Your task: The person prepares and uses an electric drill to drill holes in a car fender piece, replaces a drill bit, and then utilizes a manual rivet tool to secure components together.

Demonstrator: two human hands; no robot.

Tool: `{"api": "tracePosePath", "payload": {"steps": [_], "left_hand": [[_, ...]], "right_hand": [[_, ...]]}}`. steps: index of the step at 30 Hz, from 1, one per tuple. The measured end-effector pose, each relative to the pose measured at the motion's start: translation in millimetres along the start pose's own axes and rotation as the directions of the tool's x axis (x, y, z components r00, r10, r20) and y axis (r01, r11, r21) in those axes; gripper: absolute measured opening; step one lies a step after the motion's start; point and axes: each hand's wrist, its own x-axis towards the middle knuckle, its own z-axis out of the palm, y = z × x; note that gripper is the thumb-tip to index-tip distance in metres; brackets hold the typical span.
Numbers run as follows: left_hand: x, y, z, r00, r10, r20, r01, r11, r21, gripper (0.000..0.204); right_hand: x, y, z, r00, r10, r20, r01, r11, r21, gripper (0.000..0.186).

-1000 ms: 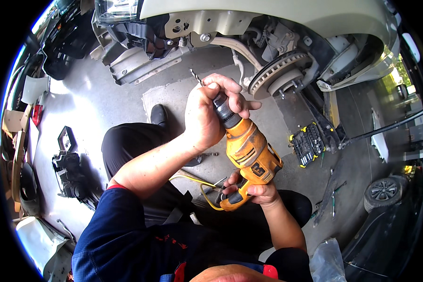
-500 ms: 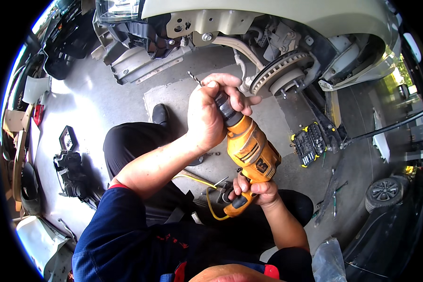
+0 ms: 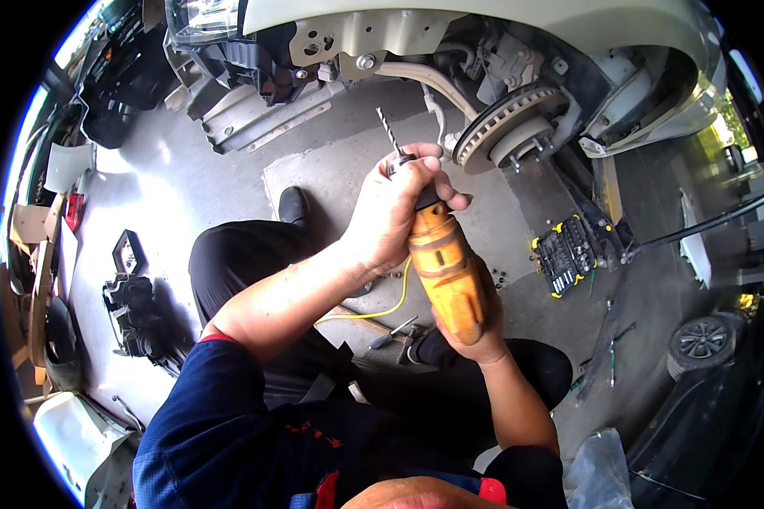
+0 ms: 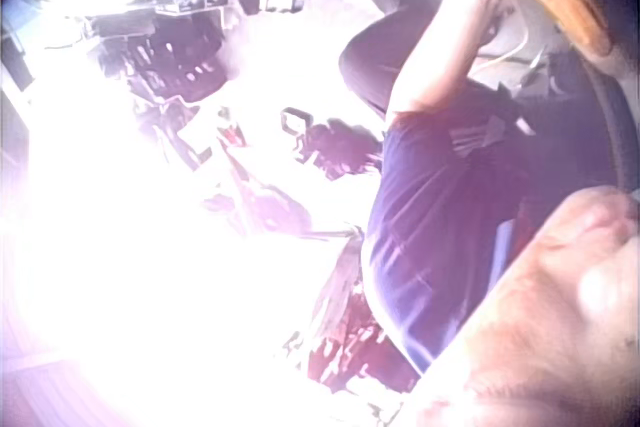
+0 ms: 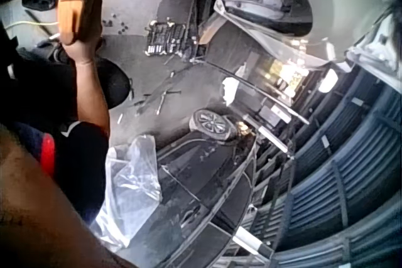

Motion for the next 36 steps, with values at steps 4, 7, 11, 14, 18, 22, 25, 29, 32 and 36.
{"api": "tracePosePath", "payload": {"steps": [4,7,11,14,18,22,25,29,32,36], "left_hand": [[11,-11,-21,0.995,-0.098,-0.016,0.097,0.992,-0.077,0.020],[12,-19,-24,0.987,-0.131,-0.092,0.115,0.980,-0.165,0.020],[14,-22,-23,0.973,-0.179,-0.148,0.153,0.973,-0.174,0.019],[15,-20,-19,0.974,-0.193,-0.121,0.168,0.968,-0.188,0.021],[-4,-1,26,0.979,-0.171,0.107,0.194,0.943,-0.270,0.024],[-3,5,70,0.894,0.099,0.438,0.069,0.933,-0.353,0.032],[7,21,89,0.889,0.086,0.450,0.096,0.926,-0.366,0.033],[10,35,107,0.947,0.065,0.314,0.072,0.911,-0.406,0.018],[14,41,105,0.938,0.101,0.332,0.043,0.915,-0.402,0.021],[22,42,95,0.912,0.148,0.384,0.013,0.922,-0.387,0.032]], "right_hand": [[-7,7,4,0.992,0.119,0.029,-0.122,0.979,0.163,0.057],[-17,16,6,0.980,0.186,0.069,-0.198,0.950,0.243,0.045],[-21,15,-1,0.941,0.298,0.159,-0.337,0.859,0.385,0.039],[-18,9,-8,0.943,0.297,0.150,-0.332,0.859,0.389,0.055],[-21,-28,-54,0.978,0.176,0.112,-0.195,0.961,0.194,0.044],[-32,-74,-111,0.956,0.192,0.223,-0.183,0.981,-0.060,0.051],[-22,-112,-131,0.958,0.246,0.146,-0.227,0.964,-0.138,0.048],[-2,-131,-141,0.974,0.195,0.116,-0.155,0.944,-0.291,0.046],[13,-141,-140,0.981,0.169,0.096,-0.127,0.931,-0.343,0.047],[20,-149,-142,0.979,0.175,0.107,-0.115,0.901,-0.419,0.049]]}}
